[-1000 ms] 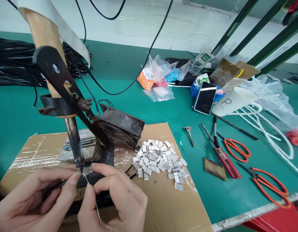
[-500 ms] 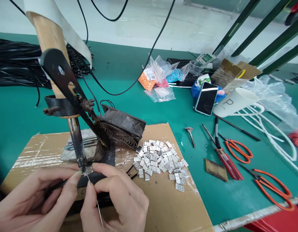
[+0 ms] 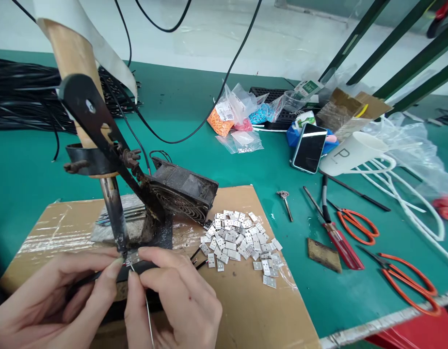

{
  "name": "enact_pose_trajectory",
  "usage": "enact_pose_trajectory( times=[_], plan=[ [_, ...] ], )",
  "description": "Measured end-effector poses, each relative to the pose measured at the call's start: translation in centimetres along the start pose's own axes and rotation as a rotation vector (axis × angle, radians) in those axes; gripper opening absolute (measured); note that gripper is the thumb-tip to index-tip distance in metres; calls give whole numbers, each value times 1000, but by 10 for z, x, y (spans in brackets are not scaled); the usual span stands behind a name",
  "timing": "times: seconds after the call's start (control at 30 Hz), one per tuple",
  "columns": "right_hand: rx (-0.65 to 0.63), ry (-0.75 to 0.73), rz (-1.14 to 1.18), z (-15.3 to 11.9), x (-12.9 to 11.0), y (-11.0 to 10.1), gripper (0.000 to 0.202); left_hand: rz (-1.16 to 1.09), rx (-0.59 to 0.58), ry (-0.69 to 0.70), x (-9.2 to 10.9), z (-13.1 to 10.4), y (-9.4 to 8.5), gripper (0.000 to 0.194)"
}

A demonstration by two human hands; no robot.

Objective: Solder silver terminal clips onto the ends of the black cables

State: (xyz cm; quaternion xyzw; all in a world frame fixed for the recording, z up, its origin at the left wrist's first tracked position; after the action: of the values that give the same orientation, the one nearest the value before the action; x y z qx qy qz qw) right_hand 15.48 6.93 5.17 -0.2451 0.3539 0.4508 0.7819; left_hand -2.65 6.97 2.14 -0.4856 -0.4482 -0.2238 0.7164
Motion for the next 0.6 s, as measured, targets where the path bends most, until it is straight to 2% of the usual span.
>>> enact_pose_trajectory(
  times=[0.23,0.33,0.47,0.6],
  plan=[
    [23,-108,-23,2,-6,3,23,7,8,-14,-1,0,-2,10],
    [44,-99,-26,2,-5,2,23,18,-17,1,-4,1,-2,12],
    [0,-30,-30,-3,0,2,20,48,-63,-14,-8,4,-1,13],
    [1,-5,-26,-6,3,2,19,52,-65,-21,-6,5,0,18]
  ],
)
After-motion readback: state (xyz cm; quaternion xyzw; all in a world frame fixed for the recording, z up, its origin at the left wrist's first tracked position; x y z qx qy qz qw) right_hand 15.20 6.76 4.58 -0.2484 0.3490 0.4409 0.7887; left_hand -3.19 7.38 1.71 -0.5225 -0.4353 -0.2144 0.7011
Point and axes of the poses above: each hand's wrist, its own z-axis towards the middle knuckle, its own y-axis out of the palm, x = y × z, the point moved 8 cm from there along z, towards the middle knuckle, and after that the axes turned 10 degrees about -y, right-handed, at the moved point
